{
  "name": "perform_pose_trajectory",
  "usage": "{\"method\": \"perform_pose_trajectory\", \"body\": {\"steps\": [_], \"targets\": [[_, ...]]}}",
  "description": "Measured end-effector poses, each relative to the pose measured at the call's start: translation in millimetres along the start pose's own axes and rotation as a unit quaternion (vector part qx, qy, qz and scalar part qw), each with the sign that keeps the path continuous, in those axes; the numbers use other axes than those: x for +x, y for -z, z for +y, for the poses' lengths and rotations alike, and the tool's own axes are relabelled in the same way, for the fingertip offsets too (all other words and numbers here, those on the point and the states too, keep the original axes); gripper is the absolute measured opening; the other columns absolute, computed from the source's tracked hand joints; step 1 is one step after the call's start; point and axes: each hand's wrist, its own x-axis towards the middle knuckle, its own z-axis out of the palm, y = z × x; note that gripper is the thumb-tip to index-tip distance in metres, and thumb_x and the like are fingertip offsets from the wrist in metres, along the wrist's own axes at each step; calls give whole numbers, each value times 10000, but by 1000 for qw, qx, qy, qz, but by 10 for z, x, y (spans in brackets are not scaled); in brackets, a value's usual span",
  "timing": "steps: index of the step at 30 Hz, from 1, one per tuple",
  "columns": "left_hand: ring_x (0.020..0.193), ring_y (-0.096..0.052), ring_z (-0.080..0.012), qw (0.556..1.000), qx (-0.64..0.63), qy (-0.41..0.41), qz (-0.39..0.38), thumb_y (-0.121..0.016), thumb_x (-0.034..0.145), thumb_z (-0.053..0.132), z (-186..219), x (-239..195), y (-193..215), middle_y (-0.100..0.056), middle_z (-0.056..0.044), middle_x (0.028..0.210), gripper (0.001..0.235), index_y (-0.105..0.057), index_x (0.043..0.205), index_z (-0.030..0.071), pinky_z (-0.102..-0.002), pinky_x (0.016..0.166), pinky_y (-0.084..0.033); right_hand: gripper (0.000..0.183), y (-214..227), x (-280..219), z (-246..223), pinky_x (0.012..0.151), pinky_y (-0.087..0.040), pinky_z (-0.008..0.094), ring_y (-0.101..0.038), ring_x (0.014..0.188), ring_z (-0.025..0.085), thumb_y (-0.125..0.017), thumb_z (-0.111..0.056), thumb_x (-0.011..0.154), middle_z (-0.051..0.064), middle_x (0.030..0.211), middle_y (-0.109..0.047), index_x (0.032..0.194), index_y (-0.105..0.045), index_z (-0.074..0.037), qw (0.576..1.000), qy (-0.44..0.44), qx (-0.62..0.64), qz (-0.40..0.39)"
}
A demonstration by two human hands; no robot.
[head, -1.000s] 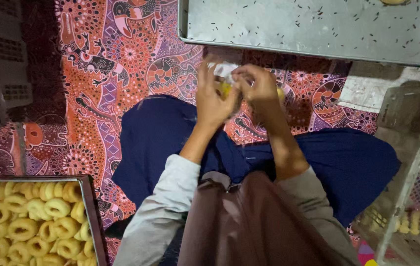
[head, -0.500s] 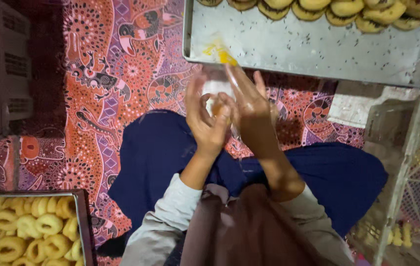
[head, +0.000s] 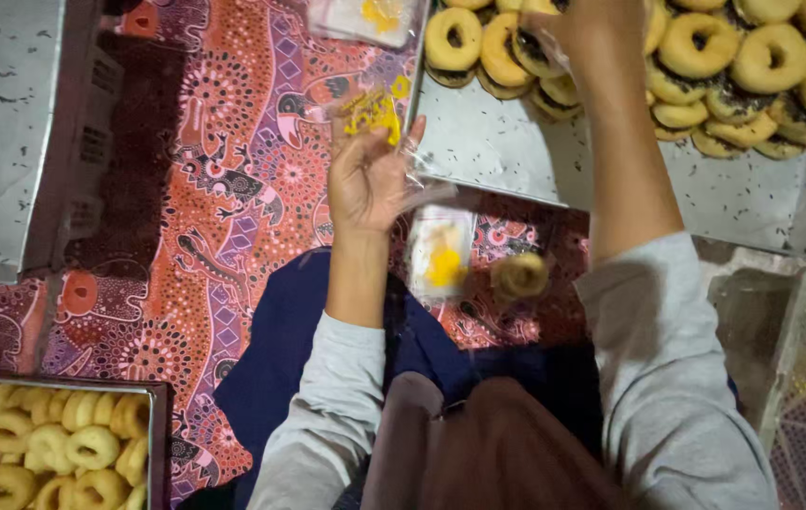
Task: The person sits on the floor and repeatedly picks donuts from a metal tray, places them into small clear plastic bags, and sets the filled bags into a nearby crate. The process is repeated for multiple donuts.
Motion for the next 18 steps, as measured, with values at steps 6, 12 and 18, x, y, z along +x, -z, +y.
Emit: {"method": "perform_pose_trajectory", "body": {"steps": [6, 12, 18], "targets": [[1076, -652, -328, 982, -187, 21, -33, -671, 1004, 329, -14, 65, 185, -677, -185, 1161, 406, -619, 1208, -18, -578, 1145, -453, 871, 171, -1132, -226, 1114, -543, 356, -646, 1297, 221, -844, -297, 873, 125, 1419, -581, 1546, -347, -57, 762, -42, 646, -23], [1091, -663, -308, 971, -236, 26, 30, -581, 1035, 448, -183, -35, 259, -679, -175, 1187, 503, -570, 1257, -3, -558, 1175, -438, 726, 107, -2541, -766, 1090, -567, 340, -670, 1189, 209, -749, -189, 909, 143, 1292, -631, 1508, -407, 36, 571, -54, 819, -2], [1115, -660, -289, 992, -100, -78, -20, -548, 1093, 426, -467, -383, 72, -619, -148, 1310, 481, -521, 1379, 39, -617, 1153, -467, 697, 74, -2648, -1199, 1110, -551, 348, -633, 1245, 243, -877, -41, 771, 155, 1325, -598, 1394, -568, 7, 842, -31, 524, 123]]}}
